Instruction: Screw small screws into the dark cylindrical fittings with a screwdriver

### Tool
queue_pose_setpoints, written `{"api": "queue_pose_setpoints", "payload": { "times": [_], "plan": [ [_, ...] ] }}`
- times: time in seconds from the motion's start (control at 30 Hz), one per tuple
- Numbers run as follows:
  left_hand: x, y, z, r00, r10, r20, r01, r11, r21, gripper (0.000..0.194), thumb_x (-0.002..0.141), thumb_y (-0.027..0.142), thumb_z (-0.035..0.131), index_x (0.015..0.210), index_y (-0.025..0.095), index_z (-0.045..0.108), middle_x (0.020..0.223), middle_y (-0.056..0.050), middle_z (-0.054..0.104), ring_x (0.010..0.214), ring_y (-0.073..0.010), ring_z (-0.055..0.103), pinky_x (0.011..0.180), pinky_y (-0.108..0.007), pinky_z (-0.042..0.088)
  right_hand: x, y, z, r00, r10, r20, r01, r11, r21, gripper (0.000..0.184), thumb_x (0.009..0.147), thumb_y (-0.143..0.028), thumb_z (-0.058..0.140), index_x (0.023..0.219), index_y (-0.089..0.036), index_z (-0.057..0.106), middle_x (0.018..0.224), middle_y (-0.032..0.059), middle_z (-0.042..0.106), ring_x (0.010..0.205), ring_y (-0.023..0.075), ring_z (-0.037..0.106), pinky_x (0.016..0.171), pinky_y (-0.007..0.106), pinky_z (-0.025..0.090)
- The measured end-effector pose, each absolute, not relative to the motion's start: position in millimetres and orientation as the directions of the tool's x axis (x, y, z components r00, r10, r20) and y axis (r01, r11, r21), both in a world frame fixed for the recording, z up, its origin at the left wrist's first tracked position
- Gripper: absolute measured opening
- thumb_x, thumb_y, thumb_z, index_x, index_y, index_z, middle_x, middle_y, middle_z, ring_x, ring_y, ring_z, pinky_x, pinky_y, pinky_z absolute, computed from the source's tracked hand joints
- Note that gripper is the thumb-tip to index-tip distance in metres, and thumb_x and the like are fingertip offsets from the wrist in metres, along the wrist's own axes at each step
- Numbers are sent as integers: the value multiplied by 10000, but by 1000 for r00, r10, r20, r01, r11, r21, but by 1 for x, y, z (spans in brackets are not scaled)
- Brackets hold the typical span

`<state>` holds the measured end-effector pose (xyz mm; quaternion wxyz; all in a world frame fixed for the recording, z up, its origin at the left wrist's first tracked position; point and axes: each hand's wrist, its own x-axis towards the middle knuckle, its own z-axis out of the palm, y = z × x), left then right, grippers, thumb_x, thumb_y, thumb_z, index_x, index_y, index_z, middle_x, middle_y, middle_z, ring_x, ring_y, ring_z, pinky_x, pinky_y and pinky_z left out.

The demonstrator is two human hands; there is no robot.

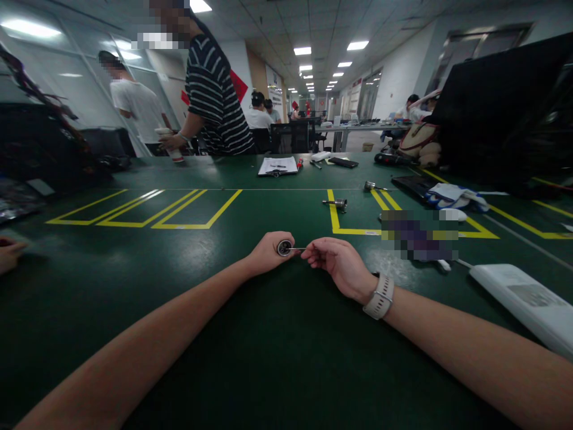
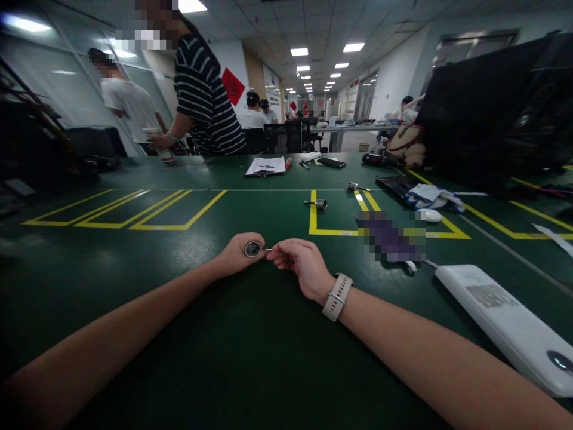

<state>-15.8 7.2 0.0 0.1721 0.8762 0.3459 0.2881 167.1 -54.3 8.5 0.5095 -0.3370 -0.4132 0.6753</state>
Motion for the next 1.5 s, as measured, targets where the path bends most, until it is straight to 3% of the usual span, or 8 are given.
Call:
{"api": "queue_pose_setpoints", "payload": {
  "times": [1.03,1.27,1.5],
  "plan": [
    [-14,8,-1,595,736,322,583,-672,457,203,731,303,593,637,157,489,593,43,472,538,-87,427,503,-204,327,168,-55,5,-143,989,41,-395,-19,-918,162,694,-210,545,558,-165,620,543,15,610,521,127,501,546,281,362],
    [-15,8,1,631,702,330,600,-711,367,159,756,281,572,673,158,512,628,26,509,571,-103,472,538,-220,345,167,-56,5,-141,984,105,-347,50,-937,159,747,-220,534,630,-172,629,651,16,642,614,135,531,611,291,386],
    [-15,8,-1,667,649,366,590,-760,273,155,771,278,553,675,163,511,628,23,516,571,-107,472,557,-231,345,167,-55,6,-173,982,81,-331,20,-943,194,731,-208,521,575,-157,624,571,16,611,565,130,519,581,284,377]
  ]
}}
